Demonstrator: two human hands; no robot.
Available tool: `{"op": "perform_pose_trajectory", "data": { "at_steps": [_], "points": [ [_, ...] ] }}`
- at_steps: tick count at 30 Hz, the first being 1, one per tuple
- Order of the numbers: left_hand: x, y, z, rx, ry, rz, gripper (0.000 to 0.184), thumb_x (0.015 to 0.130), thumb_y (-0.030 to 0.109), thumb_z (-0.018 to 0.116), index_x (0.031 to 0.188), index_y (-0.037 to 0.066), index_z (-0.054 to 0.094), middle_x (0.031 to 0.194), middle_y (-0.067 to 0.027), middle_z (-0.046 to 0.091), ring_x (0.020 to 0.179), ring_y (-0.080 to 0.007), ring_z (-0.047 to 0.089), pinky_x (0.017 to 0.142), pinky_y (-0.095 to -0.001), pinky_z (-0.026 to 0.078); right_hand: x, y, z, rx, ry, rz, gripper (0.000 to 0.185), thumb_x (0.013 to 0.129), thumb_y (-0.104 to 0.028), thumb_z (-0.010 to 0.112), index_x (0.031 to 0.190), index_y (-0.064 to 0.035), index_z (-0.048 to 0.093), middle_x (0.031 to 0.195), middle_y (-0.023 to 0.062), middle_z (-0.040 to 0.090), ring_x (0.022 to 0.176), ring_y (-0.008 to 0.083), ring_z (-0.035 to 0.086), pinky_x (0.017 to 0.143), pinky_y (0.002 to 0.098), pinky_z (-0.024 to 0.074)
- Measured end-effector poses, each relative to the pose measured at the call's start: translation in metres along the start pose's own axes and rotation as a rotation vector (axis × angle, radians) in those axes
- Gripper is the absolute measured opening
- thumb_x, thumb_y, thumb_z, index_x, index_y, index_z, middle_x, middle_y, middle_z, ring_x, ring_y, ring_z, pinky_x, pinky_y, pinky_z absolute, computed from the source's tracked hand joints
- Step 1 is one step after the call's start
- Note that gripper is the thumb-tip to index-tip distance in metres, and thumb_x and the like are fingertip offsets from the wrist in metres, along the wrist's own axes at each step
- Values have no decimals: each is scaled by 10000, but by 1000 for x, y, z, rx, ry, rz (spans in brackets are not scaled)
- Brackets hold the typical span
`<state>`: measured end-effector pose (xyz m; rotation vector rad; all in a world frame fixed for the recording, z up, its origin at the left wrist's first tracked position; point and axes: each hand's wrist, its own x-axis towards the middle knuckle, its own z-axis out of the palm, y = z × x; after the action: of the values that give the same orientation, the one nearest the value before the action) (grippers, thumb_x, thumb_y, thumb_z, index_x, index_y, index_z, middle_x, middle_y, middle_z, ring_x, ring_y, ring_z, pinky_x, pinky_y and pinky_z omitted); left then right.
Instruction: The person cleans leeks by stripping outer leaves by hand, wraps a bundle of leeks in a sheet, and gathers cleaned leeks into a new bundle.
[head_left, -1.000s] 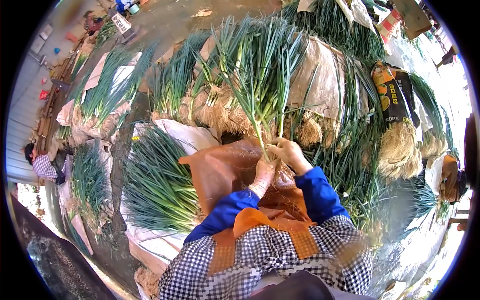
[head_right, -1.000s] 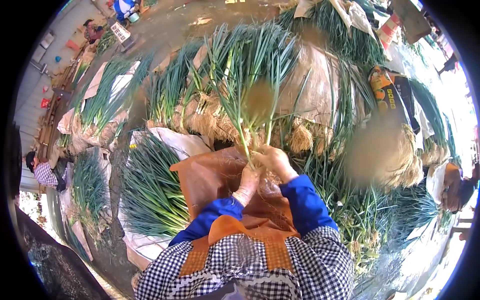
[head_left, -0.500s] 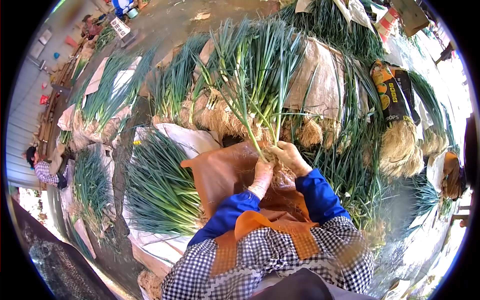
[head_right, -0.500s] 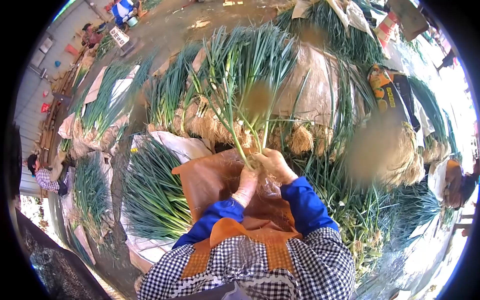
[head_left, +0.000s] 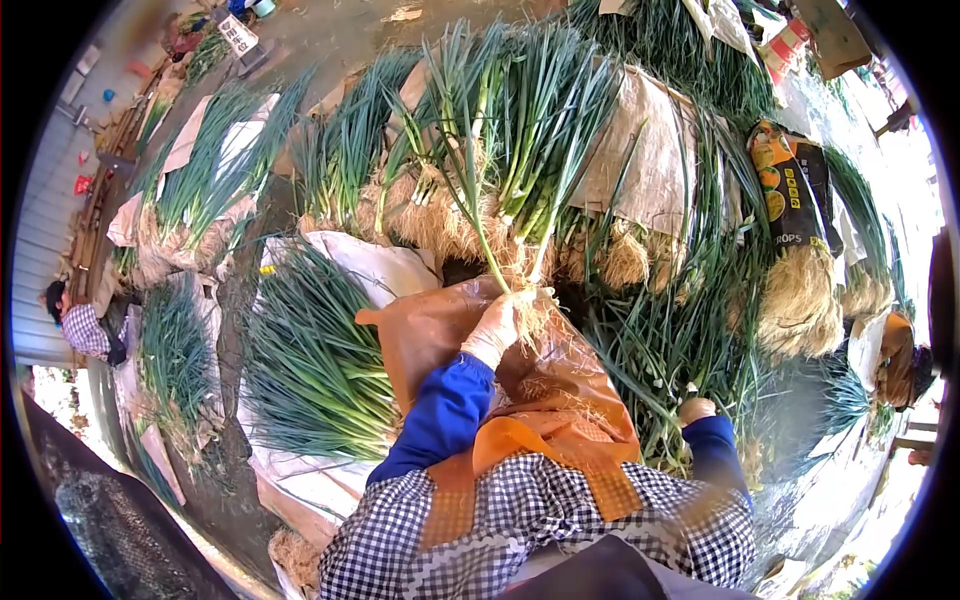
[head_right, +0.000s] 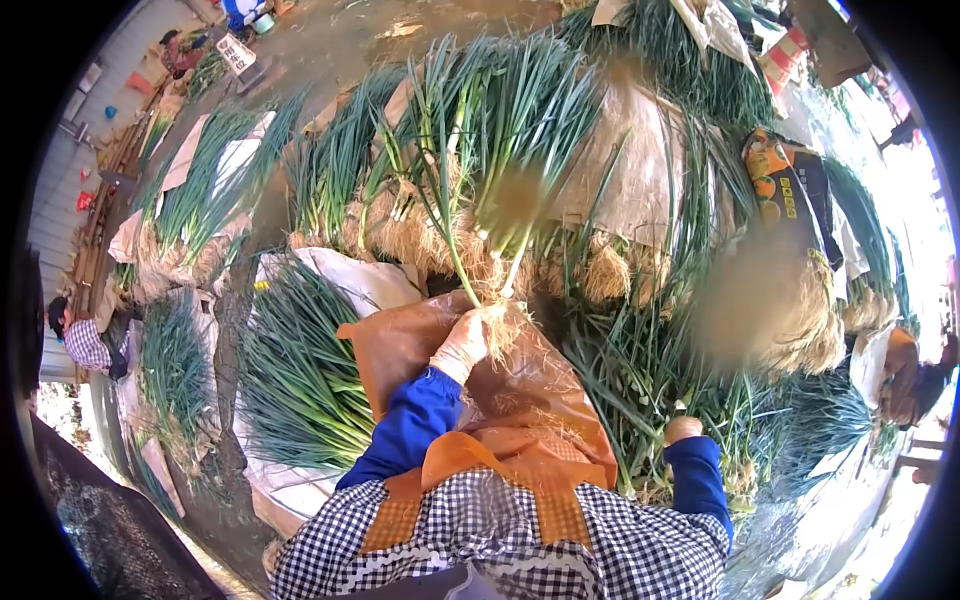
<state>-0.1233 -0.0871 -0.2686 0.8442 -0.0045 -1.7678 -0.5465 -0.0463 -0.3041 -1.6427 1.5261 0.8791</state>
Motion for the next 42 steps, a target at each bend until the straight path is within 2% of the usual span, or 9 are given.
{"op": "perform_pose_trajectory", "data": {
  "at_steps": [3, 6, 20, 26, 28, 30, 36, 40, 42],
  "points": [
    [5, 9, 5, -80, 34, -37, 294, 873, 208, 552, 1035, -37, 557, 845, -80, 628, 658, -158, 585, 605, -287, 527, 40, -60, -42, -544, 44, -199, 359, 834, -394, 505, 936, -81, 650, 966, 131, 630, 852, 320, 620, 707, 404, 502],
    [24, 17, -8, -83, -90, -118, 345, 881, 291, 550, 1042, -14, 553, 732, -32, 570, 592, -129, 550, 522, -246, 485, 72, -174, -110, -47, 697, -723, 343, 892, -372, 447, 882, -66, 601, 815, 174, 625, 764, 340, 606, 654, 403, 491],
    [4, 24, 5, 484, 96, 222, 134, 809, 109, 643, 894, 41, 566, 670, -32, 564, 516, -97, 527, 381, -231, 421, 90, -282, -168, 1377, 375, -588, 234, 816, -237, 624, 884, -13, 632, 722, 57, 643, 630, 125, 595, 592, 265, 477],
    [18, -70, 22, 424, 5, 256, 187, 779, -5, 637, 963, 11, 609, 876, -32, 618, 790, -123, 586, 717, -240, 482, 48, -255, -139, 1606, 332, -747, 237, 866, -246, 614, 897, -11, 605, 703, -52, 550, 582, 59, 462, 536, 232, 401],
    [22, -76, 17, 406, 44, 221, 188, 790, 2, 622, 978, 4, 608, 904, -37, 621, 826, -128, 584, 754, -245, 471, 51, -263, -125, 1459, 659, -616, 194, 861, -248, 615, 874, -55, 623, 656, -49, 558, 554, 76, 477, 506, 236, 399],
    [22, -82, 15, 205, 122, 195, 154, 816, 27, 593, 967, 1, 606, 902, -42, 620, 834, -140, 586, 768, -251, 467, 40, -255, -114, 166, 1193, -343, 183, 852, -236, 611, 747, -91, 647, 596, -2, 581, 496, 126, 469, 462, 268, 391],
    [1, -54, 24, -38, 86, 110, 155, 884, 105, 501, 975, -3, 565, 875, -120, 622, 771, -210, 616, 711, -339, 528, -67, -179, -66, 1244, 640, -506, 253, 873, -278, 585, 838, -42, 667, 566, 44, 528, 507, 54, 499, 458, 226, 392],
    [4, -51, 10, -116, 0, 27, 212, 875, 151, 513, 1029, 11, 553, 902, -128, 623, 780, -232, 617, 719, -357, 532, -15, -78, -45, -488, 237, -145, 531, 830, -560, 484, 921, -63, 647, 851, 148, 653, 794, 278, 640, 680, 357, 498],
    [2, -49, 13, -118, 7, 23, 182, 863, 131, 531, 1001, 17, 566, 863, -104, 624, 762, -208, 613, 696, -337, 529, -19, -143, -91, 117, 393, -148, 516, 846, -547, 455, 957, -71, 621, 846, 171, 636, 809, 297, 630, 717, 394, 496]
  ]
}}
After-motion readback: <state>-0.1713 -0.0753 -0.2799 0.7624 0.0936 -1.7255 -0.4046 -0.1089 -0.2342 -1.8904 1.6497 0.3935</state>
